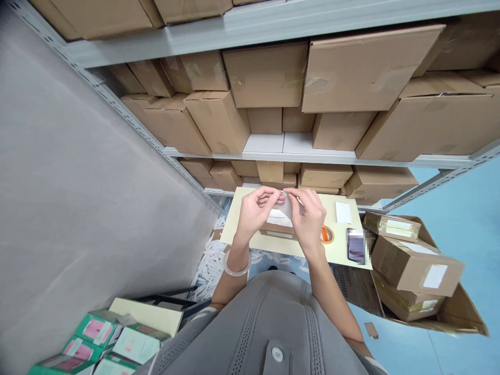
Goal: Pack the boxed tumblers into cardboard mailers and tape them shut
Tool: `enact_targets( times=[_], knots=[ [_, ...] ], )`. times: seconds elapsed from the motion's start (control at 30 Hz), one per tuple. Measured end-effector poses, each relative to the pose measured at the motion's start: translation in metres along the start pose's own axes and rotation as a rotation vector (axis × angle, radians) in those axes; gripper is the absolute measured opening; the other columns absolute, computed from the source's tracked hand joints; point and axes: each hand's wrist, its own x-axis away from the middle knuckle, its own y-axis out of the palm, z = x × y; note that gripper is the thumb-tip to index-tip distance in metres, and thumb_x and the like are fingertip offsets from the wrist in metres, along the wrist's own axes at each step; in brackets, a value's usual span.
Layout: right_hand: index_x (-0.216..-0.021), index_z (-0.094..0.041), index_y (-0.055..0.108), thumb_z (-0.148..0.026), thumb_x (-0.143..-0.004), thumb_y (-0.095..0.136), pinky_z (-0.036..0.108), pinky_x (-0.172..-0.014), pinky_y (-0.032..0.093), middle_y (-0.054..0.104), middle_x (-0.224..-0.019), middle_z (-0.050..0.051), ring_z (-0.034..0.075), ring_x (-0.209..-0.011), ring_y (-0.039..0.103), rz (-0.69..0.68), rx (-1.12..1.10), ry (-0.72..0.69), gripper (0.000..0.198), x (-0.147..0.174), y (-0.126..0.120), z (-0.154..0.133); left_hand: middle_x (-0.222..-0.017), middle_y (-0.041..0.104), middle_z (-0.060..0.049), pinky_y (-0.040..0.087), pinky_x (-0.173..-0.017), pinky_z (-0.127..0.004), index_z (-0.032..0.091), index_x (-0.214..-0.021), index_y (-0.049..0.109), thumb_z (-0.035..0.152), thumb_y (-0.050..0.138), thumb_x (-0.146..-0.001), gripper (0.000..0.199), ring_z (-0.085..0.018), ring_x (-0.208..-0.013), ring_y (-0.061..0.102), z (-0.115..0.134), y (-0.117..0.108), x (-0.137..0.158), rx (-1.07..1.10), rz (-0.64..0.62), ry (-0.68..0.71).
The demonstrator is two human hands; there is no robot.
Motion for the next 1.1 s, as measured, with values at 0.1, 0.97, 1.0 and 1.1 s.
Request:
enact_targets(
  times=[0.1,0.97,1.0,1.1],
  knots=[
    [-0.096,-0.026,0.073,-0.028,-0.099,0.05,0.036,-0.079,0.046,0.072,-0.089,0.004,0.021,-0.085,0.063,-0.041,0.056,-0.008,0.023,-0.002,-0.002,0.004,-0.086,0.07,-0.003,0.058,-0.07,-0.026,0.021,-0.1,0.067,0.043,0.065,-0.09,0.024,-0.015,-0.075,0.072,-0.001,-0.001,-0.001,-0.115,0.049,0.035],
    [-0.115,-0.03,0.073,-0.023,-0.096,0.055,0.044,-0.091,0.052,0.074,-0.112,0.006,0.024,-0.105,0.068,0.021,0.15,-0.115,0.027,0.007,0.015,-0.003,-0.083,0.072,-0.003,0.061,-0.086,-0.034,0.017,-0.091,0.066,0.045,0.074,-0.081,0.031,-0.015,-0.08,0.072,-0.006,0.003,-0.004,0.294,0.035,-0.203],
    [-0.115,-0.03,0.073,-0.023,-0.097,0.055,0.044,-0.091,0.052,0.075,-0.112,0.005,0.024,-0.104,0.068,0.017,0.14,-0.106,0.027,0.007,0.015,-0.004,-0.082,0.073,-0.003,0.061,-0.086,-0.035,0.017,-0.091,0.066,0.045,0.074,-0.081,0.031,-0.016,-0.08,0.073,-0.005,0.002,-0.004,0.3,0.023,-0.21],
    [-0.114,-0.03,0.073,-0.023,-0.097,0.054,0.043,-0.09,0.053,0.076,-0.11,0.005,0.023,-0.101,0.069,0.014,0.101,-0.08,0.026,0.006,0.014,-0.007,-0.082,0.074,-0.004,0.062,-0.086,-0.037,0.017,-0.093,0.068,0.045,0.074,-0.081,0.032,-0.018,-0.082,0.074,-0.003,0.001,-0.003,0.324,-0.014,-0.227]
  ],
)
